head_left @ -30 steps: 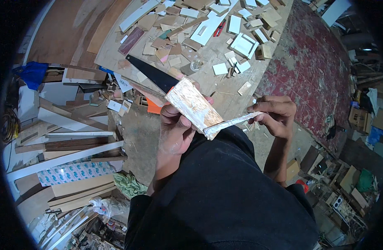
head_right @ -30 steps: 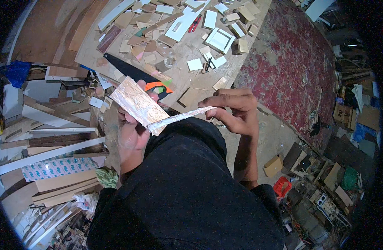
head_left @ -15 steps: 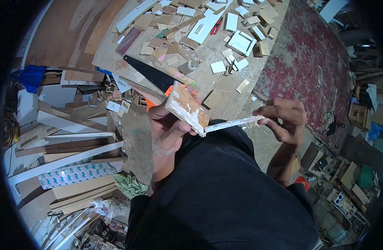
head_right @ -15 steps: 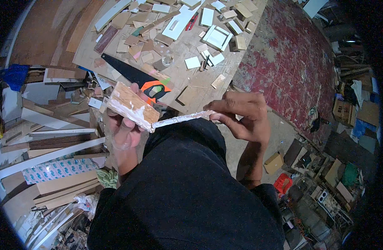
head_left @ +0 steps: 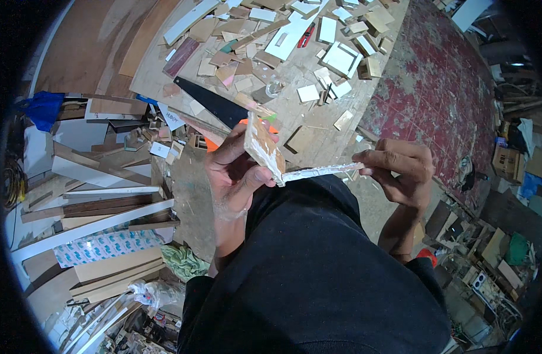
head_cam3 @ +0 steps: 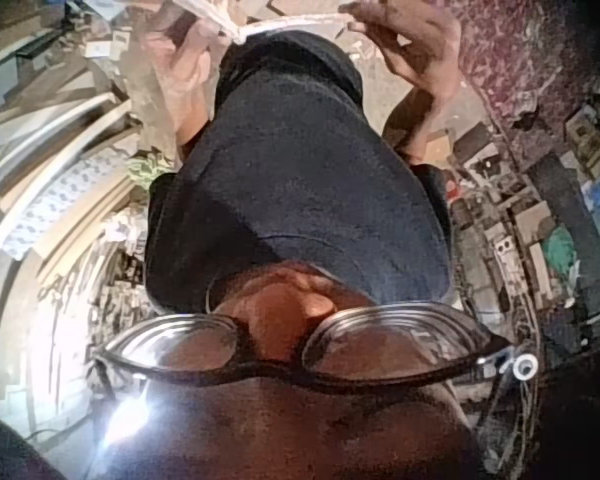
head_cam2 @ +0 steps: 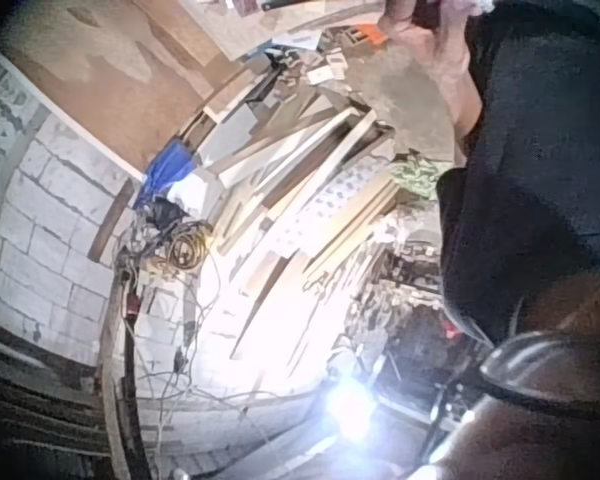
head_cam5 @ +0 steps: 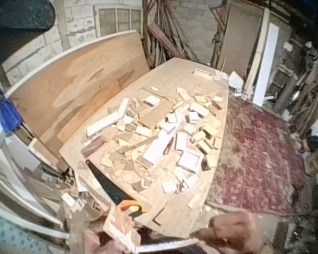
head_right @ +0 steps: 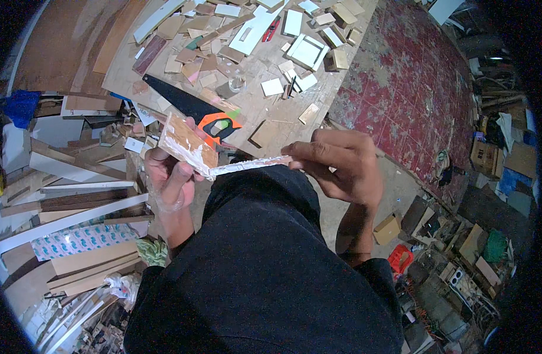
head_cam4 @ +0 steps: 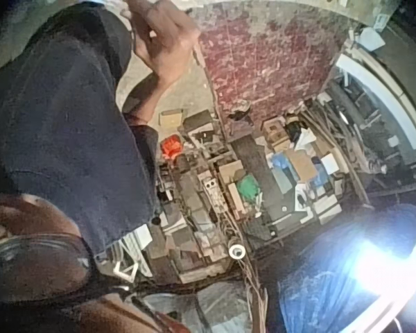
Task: Cutting a small piece of wood with a hand saw and applying glue to the edge using a small strip.
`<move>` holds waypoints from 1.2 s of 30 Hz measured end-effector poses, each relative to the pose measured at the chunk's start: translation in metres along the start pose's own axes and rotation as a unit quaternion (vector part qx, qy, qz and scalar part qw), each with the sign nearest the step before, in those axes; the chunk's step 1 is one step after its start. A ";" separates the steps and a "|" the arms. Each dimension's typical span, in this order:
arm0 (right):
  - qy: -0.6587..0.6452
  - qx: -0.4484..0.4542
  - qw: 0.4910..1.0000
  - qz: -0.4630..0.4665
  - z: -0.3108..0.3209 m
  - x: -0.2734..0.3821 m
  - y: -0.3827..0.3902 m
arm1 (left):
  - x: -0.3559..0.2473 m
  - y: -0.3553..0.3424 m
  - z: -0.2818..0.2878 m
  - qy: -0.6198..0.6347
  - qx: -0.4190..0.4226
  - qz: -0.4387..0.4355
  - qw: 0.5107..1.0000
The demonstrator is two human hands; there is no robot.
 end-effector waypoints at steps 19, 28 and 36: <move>-0.301 -0.012 0.948 -0.104 -0.020 -0.021 0.018 | 0.011 0.004 0.009 0.130 -0.020 -0.021 0.991; -0.454 0.029 0.874 -0.170 -0.056 -0.037 0.016 | 0.019 -0.003 0.008 0.176 0.078 0.006 0.981; -0.485 0.070 0.854 -0.176 -0.054 -0.040 0.022 | 0.024 0.002 0.013 0.208 0.037 0.046 0.976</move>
Point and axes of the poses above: each hand's wrist, its own y-axis away from the middle knuckle, its own z-axis out of the back of the hand, x = y × z, the point moved 2 cm from there along -y, towards the middle knuckle, and after that the axes turned 1 degree about x, right-handed, at the moved point
